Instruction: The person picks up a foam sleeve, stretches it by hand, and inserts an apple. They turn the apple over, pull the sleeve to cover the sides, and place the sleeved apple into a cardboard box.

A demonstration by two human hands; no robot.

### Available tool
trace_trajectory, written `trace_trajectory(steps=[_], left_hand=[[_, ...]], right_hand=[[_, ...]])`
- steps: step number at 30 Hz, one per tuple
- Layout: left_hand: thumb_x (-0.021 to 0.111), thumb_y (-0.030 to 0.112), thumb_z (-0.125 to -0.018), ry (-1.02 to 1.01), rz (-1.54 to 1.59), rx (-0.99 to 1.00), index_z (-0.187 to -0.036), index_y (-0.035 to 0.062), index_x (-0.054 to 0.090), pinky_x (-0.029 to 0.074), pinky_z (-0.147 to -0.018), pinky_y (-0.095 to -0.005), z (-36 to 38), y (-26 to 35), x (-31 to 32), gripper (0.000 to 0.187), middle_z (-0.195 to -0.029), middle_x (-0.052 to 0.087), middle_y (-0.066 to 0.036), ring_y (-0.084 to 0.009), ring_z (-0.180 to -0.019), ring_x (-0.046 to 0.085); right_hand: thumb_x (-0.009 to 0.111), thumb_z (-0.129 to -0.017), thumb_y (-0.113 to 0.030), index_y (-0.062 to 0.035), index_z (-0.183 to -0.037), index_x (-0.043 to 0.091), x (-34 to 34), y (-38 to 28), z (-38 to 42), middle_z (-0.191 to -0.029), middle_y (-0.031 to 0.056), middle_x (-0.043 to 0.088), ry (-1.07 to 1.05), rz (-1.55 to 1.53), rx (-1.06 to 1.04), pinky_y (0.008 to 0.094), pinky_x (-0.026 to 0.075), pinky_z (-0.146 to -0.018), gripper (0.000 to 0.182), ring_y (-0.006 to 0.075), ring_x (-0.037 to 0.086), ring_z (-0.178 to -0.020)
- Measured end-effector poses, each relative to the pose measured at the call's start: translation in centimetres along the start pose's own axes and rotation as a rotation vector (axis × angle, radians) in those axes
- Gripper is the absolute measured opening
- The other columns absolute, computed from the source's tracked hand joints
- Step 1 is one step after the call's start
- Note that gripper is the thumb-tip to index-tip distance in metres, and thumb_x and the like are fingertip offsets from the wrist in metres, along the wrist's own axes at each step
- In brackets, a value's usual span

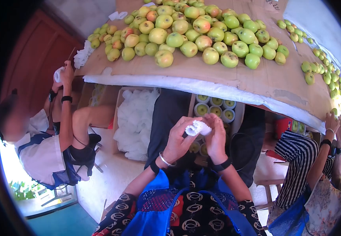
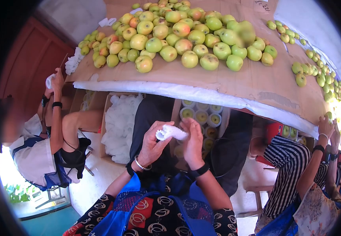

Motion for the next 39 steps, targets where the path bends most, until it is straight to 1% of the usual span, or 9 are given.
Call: trace_trajectory(steps=[5, 9, 12, 22, 25, 28, 33, 37, 39], left_hand=[[0.063, 0.002, -0.080, 0.017, 0.123, -0.097, -0.117, 0.0005, 0.050, 0.042, -0.084, -0.0267, 0.1, -0.6, -0.2, 0.039, -0.105, 0.057, -0.008, -0.0122, -0.097, 0.053], [0.064, 0.004, -0.081, 0.039, 0.277, -0.180, -0.117, 0.0030, 0.046, 0.042, -0.083, -0.0257, 0.7, -2.6, -0.1, 0.041, -0.102, 0.059, -0.004, -0.0095, -0.095, 0.053], [0.067, 0.005, -0.077, 0.071, 0.183, -0.188, -0.105, 0.0022, 0.052, 0.046, -0.075, -0.0251, 0.5, -2.6, -0.7, 0.032, -0.088, 0.066, -0.005, -0.0103, -0.084, 0.059], [0.066, 0.002, -0.078, 0.177, 0.471, -0.282, -0.108, 0.0017, 0.052, 0.046, -0.076, -0.0234, 1.1, -3.8, -0.7, 0.034, -0.099, 0.063, -0.004, -0.0094, -0.089, 0.058], [0.069, 0.004, -0.075, 0.145, 0.373, -0.237, -0.120, 0.0034, 0.045, 0.042, -0.088, -0.0281, 0.8, -3.6, -0.8, 0.050, -0.108, 0.060, -0.006, -0.0132, -0.098, 0.055], [0.077, 0.013, -0.067, 0.191, 0.150, -0.217, -0.138, 0.0082, 0.022, 0.029, -0.101, -0.0372, 1.2, -3.1, -1.1, 0.090, -0.135, 0.038, -0.012, -0.0196, -0.124, 0.037], [0.077, 0.010, -0.062, 0.107, -0.189, -0.172, -0.140, 0.0067, 0.017, 0.028, -0.103, -0.0388, 0.9, -1.9, 0.3, 0.099, -0.141, 0.029, -0.014, -0.0241, -0.130, 0.030], [0.076, 0.008, -0.064, -0.023, -0.020, -0.168, -0.139, 0.0037, 0.017, 0.028, -0.104, -0.0341, 1.3, -2.2, 2.9, 0.095, -0.140, 0.028, -0.012, -0.0222, -0.128, 0.031], [0.070, 0.004, -0.069, -0.029, 0.298, -0.212, -0.137, 0.0005, 0.022, 0.038, -0.097, -0.0316, 1.7, -4.0, 3.8, 0.084, -0.135, 0.034, -0.014, -0.0235, -0.122, 0.039]], right_hand=[[0.052, -0.089, -0.016, -0.0005, -0.120, 0.048, 3.7, -4.8, 1.6, -0.116, 0.0049, 0.053, -0.392, 0.440, -0.170, 0.0296, 0.037, -0.093, 0.034, 0.0131, 0.048, -0.108], [0.062, -0.083, -0.008, 0.0007, -0.121, 0.048, 4.1, -4.5, 2.0, -0.110, 0.0040, 0.055, -0.517, 0.572, 0.000, 0.0279, 0.038, -0.092, 0.041, 0.0116, 0.051, -0.102], [0.063, -0.082, -0.005, 0.0008, -0.112, 0.052, 3.4, -3.8, 1.5, -0.103, 0.0029, 0.058, -0.476, 0.574, -0.036, 0.0261, 0.042, -0.086, 0.033, 0.0095, 0.053, -0.095], [0.064, -0.081, 0.001, -0.0017, -0.095, 0.055, 2.9, -4.8, 1.2, -0.089, 0.0009, 0.060, -0.277, 0.421, -0.159, 0.0211, 0.045, -0.076, 0.017, 0.0058, 0.056, -0.083], [0.063, -0.082, 0.000, -0.0013, -0.094, 0.055, 2.8, -4.8, 1.1, -0.091, 0.0015, 0.059, -0.259, 0.434, -0.197, 0.0209, 0.045, -0.075, 0.015, 0.0057, 0.055, -0.083], [0.065, -0.078, 0.001, -0.0016, -0.092, 0.054, 3.1, -5.7, 1.5, -0.093, 0.0032, 0.059, -0.199, 0.486, -0.315, 0.0212, 0.045, -0.071, 0.018, 0.0066, 0.055, -0.082], [0.069, -0.069, 0.002, -0.0032, -0.087, 0.052, 4.2, -6.7, 2.2, -0.092, 0.0061, 0.057, -0.159, 0.925, -0.622, 0.0233, 0.046, -0.062, 0.025, 0.0116, 0.055, -0.077], [0.072, -0.066, -0.002, -0.0038, -0.083, 0.051, 6.7, -6.3, 3.1, -0.091, 0.0071, 0.055, -0.170, 1.117, -0.652, 0.0254, 0.047, -0.058, 0.028, 0.0159, 0.056, -0.073], [0.075, -0.066, -0.008, -0.0038, -0.091, 0.053, 7.1, -5.2, 3.2, -0.095, 0.0080, 0.054, -0.285, 0.998, -0.557, 0.0254, 0.048, -0.061, 0.034, 0.0160, 0.056, -0.078]])
Point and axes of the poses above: each hand's wrist, its own z-axis away from the middle knuckle, its own x-axis out of the palm, y = z × x, the point moved 7 cm from there along -z, towards the middle knuckle
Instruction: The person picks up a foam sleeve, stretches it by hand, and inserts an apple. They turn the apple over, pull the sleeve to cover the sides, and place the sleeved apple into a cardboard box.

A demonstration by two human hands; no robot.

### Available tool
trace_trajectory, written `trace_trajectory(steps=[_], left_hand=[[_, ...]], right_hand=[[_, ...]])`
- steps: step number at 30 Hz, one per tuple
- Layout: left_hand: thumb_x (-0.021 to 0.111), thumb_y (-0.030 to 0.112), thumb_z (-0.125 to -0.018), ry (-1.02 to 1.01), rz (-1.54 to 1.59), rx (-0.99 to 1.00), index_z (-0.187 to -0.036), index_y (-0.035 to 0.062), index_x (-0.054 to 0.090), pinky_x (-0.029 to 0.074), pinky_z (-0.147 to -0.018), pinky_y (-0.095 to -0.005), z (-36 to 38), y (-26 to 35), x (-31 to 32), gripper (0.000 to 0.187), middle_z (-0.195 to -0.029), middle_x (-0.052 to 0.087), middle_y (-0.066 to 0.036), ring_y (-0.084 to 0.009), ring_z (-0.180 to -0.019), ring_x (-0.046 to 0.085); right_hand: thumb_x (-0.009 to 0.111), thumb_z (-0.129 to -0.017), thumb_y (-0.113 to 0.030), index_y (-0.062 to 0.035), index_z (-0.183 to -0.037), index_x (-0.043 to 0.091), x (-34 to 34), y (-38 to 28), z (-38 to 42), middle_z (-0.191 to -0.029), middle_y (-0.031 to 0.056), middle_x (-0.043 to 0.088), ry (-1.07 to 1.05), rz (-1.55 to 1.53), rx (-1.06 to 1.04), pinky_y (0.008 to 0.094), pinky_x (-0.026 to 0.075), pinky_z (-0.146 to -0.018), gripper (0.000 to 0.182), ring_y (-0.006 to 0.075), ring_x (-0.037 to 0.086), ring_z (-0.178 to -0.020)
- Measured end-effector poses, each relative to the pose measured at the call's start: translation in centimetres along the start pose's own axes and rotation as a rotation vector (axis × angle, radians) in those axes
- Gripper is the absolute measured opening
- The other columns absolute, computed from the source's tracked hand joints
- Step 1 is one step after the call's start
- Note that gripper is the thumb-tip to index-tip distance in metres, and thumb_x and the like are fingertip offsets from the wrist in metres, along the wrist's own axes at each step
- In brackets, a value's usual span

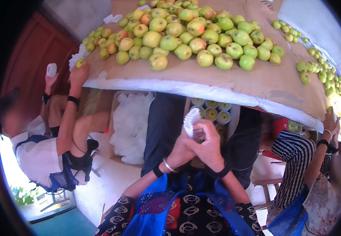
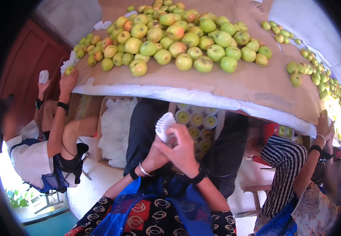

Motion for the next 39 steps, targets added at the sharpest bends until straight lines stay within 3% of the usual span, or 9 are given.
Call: trace_trajectory(steps=[6, 11, 15, 22, 28, 31, 34, 36, 39], left_hand=[[0.054, 0.007, -0.087, 0.120, 0.449, -0.174, -0.120, 0.0013, 0.047, 0.048, -0.085, -0.0317, 0.2, -2.0, -3.3, 0.035, -0.109, 0.058, -0.007, -0.0171, -0.098, 0.058], [0.054, 0.009, -0.088, 0.204, 0.515, -0.213, -0.121, 0.0014, 0.045, 0.050, -0.085, -0.0406, 0.0, -0.9, -7.0, 0.035, -0.109, 0.059, -0.015, -0.0255, -0.097, 0.061], [0.061, 0.008, -0.084, 0.210, 0.494, -0.180, -0.116, 0.0024, 0.048, 0.050, -0.086, -0.0410, 0.2, -2.1, -8.6, 0.035, -0.101, 0.061, -0.010, -0.0239, -0.093, 0.062], [0.062, 0.008, -0.083, 0.091, 0.584, -0.306, -0.113, 0.0024, 0.051, 0.050, -0.086, -0.0391, -0.1, -3.7, -7.2, 0.032, -0.097, 0.061, -0.005, -0.0186, -0.087, 0.062], [0.064, 0.007, -0.082, 0.022, 0.449, -0.288, -0.111, 0.0017, 0.057, 0.048, -0.079, -0.0285, 0.1, -4.2, -6.4, 0.030, -0.099, 0.063, -0.004, -0.0133, -0.087, 0.061], [0.062, 0.007, -0.083, -0.068, 0.424, -0.285, -0.113, 0.0019, 0.057, 0.048, -0.077, -0.0260, 0.0, -3.2, -5.7, 0.031, -0.102, 0.062, -0.002, -0.0092, -0.089, 0.058], [0.063, 0.002, -0.080, -0.020, 0.301, -0.234, -0.115, 0.0016, 0.053, 0.048, -0.080, -0.0268, 0.0, -2.2, -5.6, 0.036, -0.104, 0.061, -0.003, -0.0091, -0.091, 0.058], [0.061, -0.001, -0.080, 0.003, 0.323, -0.182, -0.115, 0.0018, 0.048, 0.048, -0.081, -0.0278, -0.3, -1.4, -5.2, 0.037, -0.105, 0.060, -0.005, -0.0100, -0.093, 0.057], [0.056, -0.001, -0.084, 0.010, 0.368, -0.083, -0.112, 0.0024, 0.041, 0.047, -0.082, -0.0278, -0.5, 1.2, -4.5, 0.033, -0.100, 0.059, -0.009, -0.0117, -0.095, 0.057]], right_hand=[[0.062, -0.082, -0.003, -0.0006, -0.104, 0.054, 0.4, 0.5, -0.2, -0.105, 0.0051, 0.053, -0.220, -0.574, 0.149, 0.0236, 0.046, -0.075, 0.023, 0.0102, 0.052, -0.094], [0.062, -0.082, -0.002, -0.0001, -0.106, 0.053, -8.9, 2.0, -5.6, -0.097, 0.0034, 0.057, 0.209, -0.311, 0.121, 0.0248, 0.046, -0.078, 0.026, 0.0102, 0.055, -0.092], [0.067, -0.076, -0.010, 0.0008, -0.124, 0.039, -15.5, 4.8, -11.1, -0.118, 0.0144, 0.049, 0.394, 0.067, 0.069, 0.0316, 0.044, -0.086, 0.056, 0.0201, 0.051, -0.105], [0.071, -0.069, -0.010, 0.0004, -0.126, 0.037, -17.3, 7.7, -19.0, -0.119, 0.0185, 0.049, 0.331, 0.446, -0.116, 0.0379, 0.041, -0.091, 0.067, 0.0274, 0.050, -0.108], [0.071, -0.068, -0.009, -0.0008, -0.122, 0.039, -17.8, 10.3, -20.3, -0.111, 0.0157, 0.053, 0.277, 0.543, 0.086, 0.0363, 0.042, -0.090, 0.063, 0.0268, 0.052, -0.106], [0.068, -0.071, -0.006, -0.0028, -0.122, 0.039, -17.3, 9.1, -19.4, -0.109, 0.0148, 0.054, 0.256, 0.365, 0.015, 0.0351, 0.045, -0.084, 0.059, 0.0270, 0.055, -0.099], [0.063, -0.078, -0.011, -0.0048, -0.121, 0.041, -16.5, 7.5, -14.7, -0.108, 0.0144, 0.055, 0.357, -0.240, 0.341, 0.0332, 0.048, -0.076, 0.049, 0.0256, 0.057, -0.091], [0.056, -0.085, -0.022, -0.0043, -0.120, 0.043, -13.4, 6.4, -11.8, -0.107, 0.0137, 0.056, 0.125, -1.021, 0.351, 0.0319, 0.048, -0.071, 0.041, 0.0241, 0.058, -0.086], [0.052, -0.087, -0.032, -0.0022, -0.120, 0.045, -10.0, 3.5, -7.6, -0.108, 0.0142, 0.056, 0.003, -1.215, 0.385, 0.0325, 0.049, -0.072, 0.044, 0.0250, 0.058, -0.088]])
Point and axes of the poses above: each hand's wrist, its own z-axis away from the middle knuckle, its own x-axis out of the palm, y = z × x, the point moved 7 cm from there along -z, towards the middle knuckle
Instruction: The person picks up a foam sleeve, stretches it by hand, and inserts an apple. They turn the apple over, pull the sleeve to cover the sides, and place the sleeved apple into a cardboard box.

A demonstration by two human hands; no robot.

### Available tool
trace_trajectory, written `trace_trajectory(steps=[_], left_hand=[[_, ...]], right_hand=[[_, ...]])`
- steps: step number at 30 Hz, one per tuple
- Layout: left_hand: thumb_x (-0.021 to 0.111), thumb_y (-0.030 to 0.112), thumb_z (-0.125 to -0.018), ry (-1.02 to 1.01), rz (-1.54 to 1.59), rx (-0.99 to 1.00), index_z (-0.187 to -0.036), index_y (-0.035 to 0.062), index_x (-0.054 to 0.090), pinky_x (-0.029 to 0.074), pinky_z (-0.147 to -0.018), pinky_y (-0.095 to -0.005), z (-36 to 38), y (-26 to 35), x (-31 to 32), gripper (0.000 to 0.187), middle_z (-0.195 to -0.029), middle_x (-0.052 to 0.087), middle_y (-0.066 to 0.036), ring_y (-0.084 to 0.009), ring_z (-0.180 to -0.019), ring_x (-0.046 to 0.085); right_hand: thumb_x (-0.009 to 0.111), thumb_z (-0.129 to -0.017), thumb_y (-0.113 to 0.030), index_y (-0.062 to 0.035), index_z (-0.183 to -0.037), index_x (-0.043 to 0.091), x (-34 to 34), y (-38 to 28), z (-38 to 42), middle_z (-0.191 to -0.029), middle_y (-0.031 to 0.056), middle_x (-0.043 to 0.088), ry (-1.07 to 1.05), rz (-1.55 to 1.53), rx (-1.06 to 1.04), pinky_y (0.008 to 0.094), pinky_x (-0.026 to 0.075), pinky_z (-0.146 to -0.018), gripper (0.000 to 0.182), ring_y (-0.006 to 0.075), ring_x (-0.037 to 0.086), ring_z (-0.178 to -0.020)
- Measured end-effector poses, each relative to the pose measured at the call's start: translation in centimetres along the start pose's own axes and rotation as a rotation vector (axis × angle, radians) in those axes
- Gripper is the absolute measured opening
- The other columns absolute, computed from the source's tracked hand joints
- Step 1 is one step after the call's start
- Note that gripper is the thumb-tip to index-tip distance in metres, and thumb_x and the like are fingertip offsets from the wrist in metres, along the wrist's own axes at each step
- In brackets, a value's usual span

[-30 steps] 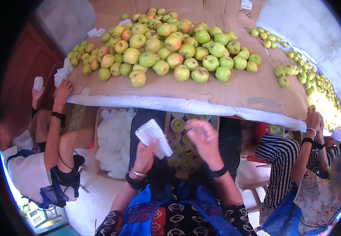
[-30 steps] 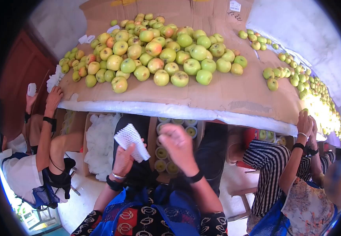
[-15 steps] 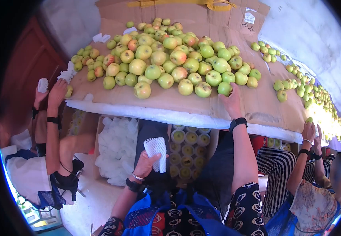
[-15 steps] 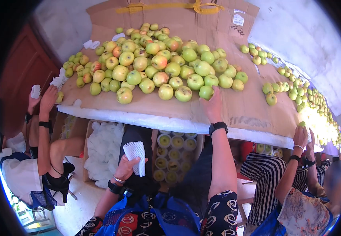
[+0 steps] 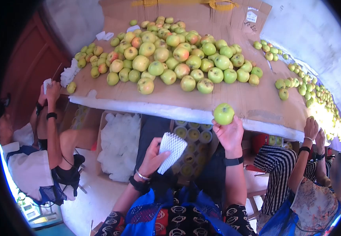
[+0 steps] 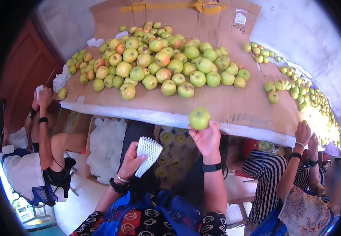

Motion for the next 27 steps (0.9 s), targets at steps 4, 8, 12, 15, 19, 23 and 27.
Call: trace_trajectory(steps=[4, 8, 12, 15, 19, 23, 27], left_hand=[[0.055, 0.004, -0.086, -0.056, -0.133, 0.079, -0.107, 0.0011, 0.050, 0.045, -0.077, -0.0234, -0.4, 2.3, 1.5, 0.021, -0.097, 0.059, -0.004, -0.0068, -0.087, 0.055], [0.057, 0.006, -0.087, -0.113, -0.064, 0.021, -0.104, 0.0005, 0.055, 0.045, -0.076, -0.0225, -0.2, 2.0, 1.5, 0.018, -0.094, 0.060, -0.001, -0.0052, -0.084, 0.054], [0.061, 0.003, -0.083, -0.127, -0.020, -0.027, -0.107, 0.0014, 0.054, 0.046, -0.078, -0.0238, 0.6, 0.9, 1.7, 0.026, -0.093, 0.061, -0.003, -0.0064, -0.085, 0.056], [0.067, 0.002, -0.078, -0.082, 0.026, -0.029, -0.110, 0.0023, 0.051, 0.046, -0.077, -0.0241, 0.6, 0.9, 1.5, 0.036, -0.091, 0.061, -0.003, -0.0075, -0.084, 0.057], [0.072, 0.003, -0.074, -0.139, 0.023, -0.089, -0.114, 0.0034, 0.047, 0.047, -0.076, -0.0235, 0.4, 0.2, 0.6, 0.048, -0.090, 0.061, -0.004, -0.0085, -0.083, 0.058], [0.070, 0.003, -0.075, -0.149, 0.009, -0.094, -0.115, 0.0038, 0.046, 0.047, -0.075, -0.0230, 0.4, 0.1, 0.6, 0.047, -0.088, 0.061, -0.003, -0.0082, -0.082, 0.058], [0.066, 0.003, -0.077, 0.099, -0.338, 0.116, -0.113, 0.0046, 0.048, 0.046, -0.073, -0.0231, 0.0, 0.3, -0.8, 0.041, -0.090, 0.060, -0.003, -0.0096, -0.081, 0.057]], right_hand=[[0.055, -0.086, -0.036, -0.0015, -0.122, 0.044, 1.1, 3.7, 3.4, -0.113, 0.0143, 0.055, -0.045, 0.079, 0.042, 0.0332, 0.048, -0.074, 0.052, 0.0251, 0.057, -0.092], [0.058, -0.084, -0.040, -0.0016, -0.125, 0.043, 0.5, 5.3, 6.0, -0.118, 0.0157, 0.053, -0.033, 0.031, 0.028, 0.0344, 0.047, -0.082, 0.058, 0.0256, 0.055, -0.103], [0.057, -0.083, -0.041, -0.0011, -0.125, 0.044, 1.7, 6.2, 6.9, -0.121, 0.0177, 0.051, -0.091, -0.012, 0.091, 0.0384, 0.043, -0.091, 0.059, 0.0278, 0.052, -0.110], [0.056, -0.083, -0.041, 0.0005, -0.124, 0.045, 2.6, 7.4, 7.0, -0.125, 0.0192, 0.049, -0.169, 0.063, 0.163, 0.0412, 0.036, -0.099, 0.059, 0.0292, 0.049, -0.115], [0.053, -0.085, -0.041, -0.0003, -0.123, 0.046, 1.7, 9.6, 7.4, -0.124, 0.0149, 0.050, -0.151, 0.037, 0.320, 0.0409, 0.035, -0.099, 0.056, 0.0267, 0.049, -0.115], [0.051, -0.086, -0.039, -0.0019, -0.125, 0.044, 0.7, 10.9, 7.5, -0.123, 0.0114, 0.051, -0.083, -0.045, 0.394, 0.0401, 0.036, -0.098, 0.054, 0.0244, 0.049, -0.115], [0.051, -0.088, -0.034, 0.0016, -0.124, 0.045, 1.1, 10.5, 7.1, -0.122, 0.0126, 0.052, -0.017, -0.146, 0.340, 0.0388, 0.036, -0.099, 0.051, 0.0231, 0.049, -0.113]])
Point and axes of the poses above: each hand's wrist, its own z-axis away from the middle knuckle, its own x-axis out of the palm, y = z × x, the point moved 7 cm from there along -z, towards the middle knuckle
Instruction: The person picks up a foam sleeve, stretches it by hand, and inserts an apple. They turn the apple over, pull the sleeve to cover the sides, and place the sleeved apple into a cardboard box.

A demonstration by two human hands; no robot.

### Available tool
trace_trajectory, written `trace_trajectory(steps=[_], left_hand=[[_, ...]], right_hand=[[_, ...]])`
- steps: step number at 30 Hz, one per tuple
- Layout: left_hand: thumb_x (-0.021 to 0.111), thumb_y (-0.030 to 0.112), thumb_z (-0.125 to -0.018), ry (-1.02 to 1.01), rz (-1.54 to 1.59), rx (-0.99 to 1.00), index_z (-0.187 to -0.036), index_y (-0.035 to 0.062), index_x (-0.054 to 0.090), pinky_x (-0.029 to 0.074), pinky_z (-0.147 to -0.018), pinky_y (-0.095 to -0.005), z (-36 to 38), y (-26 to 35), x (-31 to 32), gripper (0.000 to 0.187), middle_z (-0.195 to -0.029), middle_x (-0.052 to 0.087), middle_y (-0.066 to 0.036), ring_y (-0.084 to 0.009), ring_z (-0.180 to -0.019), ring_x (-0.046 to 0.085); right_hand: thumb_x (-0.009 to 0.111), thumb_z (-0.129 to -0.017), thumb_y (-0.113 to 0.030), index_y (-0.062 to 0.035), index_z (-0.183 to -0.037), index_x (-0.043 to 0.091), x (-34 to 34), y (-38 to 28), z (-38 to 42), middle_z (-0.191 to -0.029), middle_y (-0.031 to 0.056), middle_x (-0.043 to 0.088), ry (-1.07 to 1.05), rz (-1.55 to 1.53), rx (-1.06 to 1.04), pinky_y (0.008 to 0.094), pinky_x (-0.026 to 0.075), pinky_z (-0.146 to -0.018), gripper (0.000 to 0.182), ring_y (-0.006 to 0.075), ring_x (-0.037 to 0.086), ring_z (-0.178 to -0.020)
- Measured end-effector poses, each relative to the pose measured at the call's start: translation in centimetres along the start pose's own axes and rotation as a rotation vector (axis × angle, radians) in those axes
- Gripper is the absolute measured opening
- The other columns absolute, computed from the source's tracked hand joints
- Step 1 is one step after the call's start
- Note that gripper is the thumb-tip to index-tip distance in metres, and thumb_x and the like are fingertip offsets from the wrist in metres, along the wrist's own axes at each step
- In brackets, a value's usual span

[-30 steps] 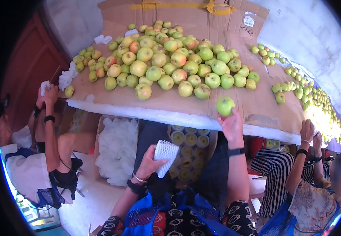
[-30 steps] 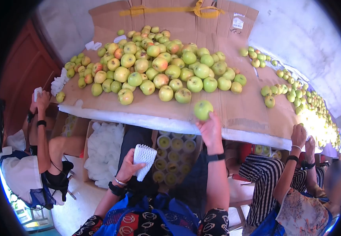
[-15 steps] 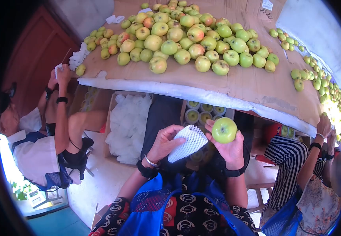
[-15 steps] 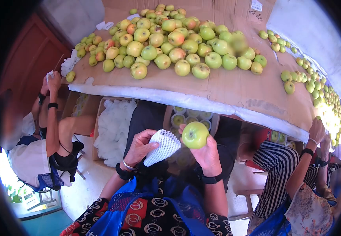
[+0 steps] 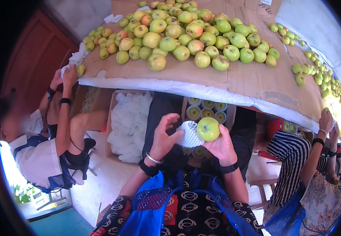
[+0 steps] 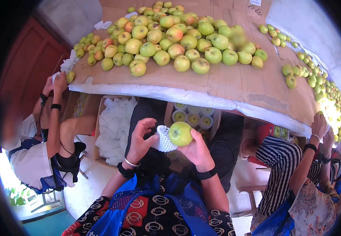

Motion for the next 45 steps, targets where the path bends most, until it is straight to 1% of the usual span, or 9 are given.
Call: trace_trajectory(steps=[2, 6, 14, 18, 20, 30, 35, 40, 45], left_hand=[[0.066, 0.006, -0.077, 0.249, -0.489, 0.306, -0.112, 0.0046, 0.049, 0.046, -0.070, -0.0237, 0.6, 2.9, -1.1, 0.039, -0.090, 0.060, -0.003, -0.0104, -0.079, 0.056], [0.061, 0.014, -0.084, 0.069, 0.032, -0.218, -0.106, 0.0056, 0.048, 0.045, -0.065, -0.0223, 0.8, 1.3, -0.1, 0.027, -0.093, 0.056, -0.003, -0.0077, -0.073, 0.053], [0.048, 0.025, -0.092, 0.055, 0.327, -0.445, -0.107, 0.0088, 0.047, 0.048, -0.066, -0.0245, 1.2, -0.8, 2.0, 0.022, -0.094, 0.056, -0.001, -0.0074, -0.079, 0.055], [0.051, 0.017, -0.090, 0.093, 0.215, -0.357, -0.101, 0.0064, 0.051, 0.046, -0.061, -0.0214, 1.1, -0.6, 1.8, 0.016, -0.088, 0.057, 0.000, -0.0052, -0.075, 0.054], [0.055, 0.009, -0.086, 0.123, -0.195, -0.117, -0.095, 0.0033, 0.055, 0.042, -0.056, -0.0188, 0.5, -0.6, 0.6, 0.010, -0.079, 0.057, 0.001, -0.0025, -0.069, 0.051], [0.058, 0.008, -0.086, 0.101, 0.113, -0.109, -0.091, 0.0005, 0.056, 0.040, -0.060, -0.0186, 0.9, -0.4, 1.2, 0.010, -0.076, 0.056, 0.004, -0.0014, -0.068, 0.048], [0.057, 0.008, -0.086, 0.202, -0.126, 0.226, -0.088, -0.0007, 0.056, 0.042, -0.064, -0.0193, 1.2, 2.0, 0.6, 0.009, -0.092, 0.053, -0.003, -0.0061, -0.076, 0.049], [0.056, 0.008, -0.087, 0.051, -0.189, 0.135, -0.088, -0.0010, 0.055, 0.044, -0.068, -0.0214, 1.4, 0.9, 2.1, 0.009, -0.102, 0.052, -0.006, -0.0078, -0.083, 0.050], [0.061, 0.005, -0.083, -0.080, 0.299, -0.174, -0.098, 0.0022, 0.047, 0.045, -0.075, -0.0217, 1.6, -1.3, 4.1, 0.022, -0.107, 0.052, -0.006, -0.0065, -0.091, 0.050]], right_hand=[[0.051, -0.087, -0.037, -0.0007, -0.124, 0.045, -0.8, 0.0, -0.5, -0.122, 0.0110, 0.052, 0.055, 0.161, -0.064, 0.0395, 0.038, -0.097, 0.052, 0.0226, 0.049, -0.114], [0.055, -0.085, -0.038, 0.0002, -0.123, 0.046, -0.6, -0.6, -0.5, -0.119, 0.0096, 0.054, 0.095, 0.403, -0.219, 0.0379, 0.040, -0.095, 0.054, 0.0206, 0.051, -0.111], [0.059, -0.078, -0.008, 0.0014, -0.119, 0.049, 0.8, 0.7, -0.4, -0.110, 0.0066, 0.058, 0.051, 0.547, -0.243, 0.0292, 0.042, -0.091, 0.044, 0.0137, 0.055, -0.101], [0.063, -0.075, -0.007, 0.0004, -0.119, 0.049, 0.7, 1.2, -0.5, -0.110, 0.0055, 0.057, 0.033, 0.566, -0.188, 0.0283, 0.042, -0.091, 0.046, 0.0122, 0.054, -0.100], [0.066, -0.073, -0.006, -0.0002, -0.118, 0.049, 1.0, 0.9, -0.6, -0.111, 0.0048, 0.056, 0.044, 0.617, -0.213, 0.0282, 0.042, -0.091, 0.049, 0.0121, 0.054, -0.101], [0.081, -0.057, -0.011, -0.0056, -0.113, 0.048, 4.0, -1.4, 0.9, -0.114, 0.0146, 0.051, 0.210, 1.674, -0.747, 0.0355, 0.042, -0.091, 0.065, 0.0281, 0.051, -0.107], [0.083, -0.054, -0.015, -0.0053, -0.115, 0.046, 3.3, -0.5, 0.5, -0.113, 0.0146, 0.051, 0.194, 1.624, -0.644, 0.0374, 0.042, -0.089, 0.071, 0.0306, 0.051, -0.103], [0.083, -0.054, -0.015, -0.0046, -0.121, 0.044, 4.2, -2.1, 0.9, -0.109, 0.0147, 0.051, 0.370, 1.635, -0.754, 0.0377, 0.041, -0.086, 0.079, 0.0315, 0.049, -0.099], [0.080, -0.056, -0.014, -0.0070, -0.124, 0.044, 3.6, -1.3, 1.1, -0.111, 0.0158, 0.048, 0.371, 1.899, -0.795, 0.0389, 0.041, -0.085, 0.077, 0.0319, 0.047, -0.100]])
Point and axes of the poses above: each hand's wrist, its own z-axis away from the middle knuckle, its own x-axis out of the palm, y = z × x, the point moved 7 cm from there along -z, towards the middle knuckle
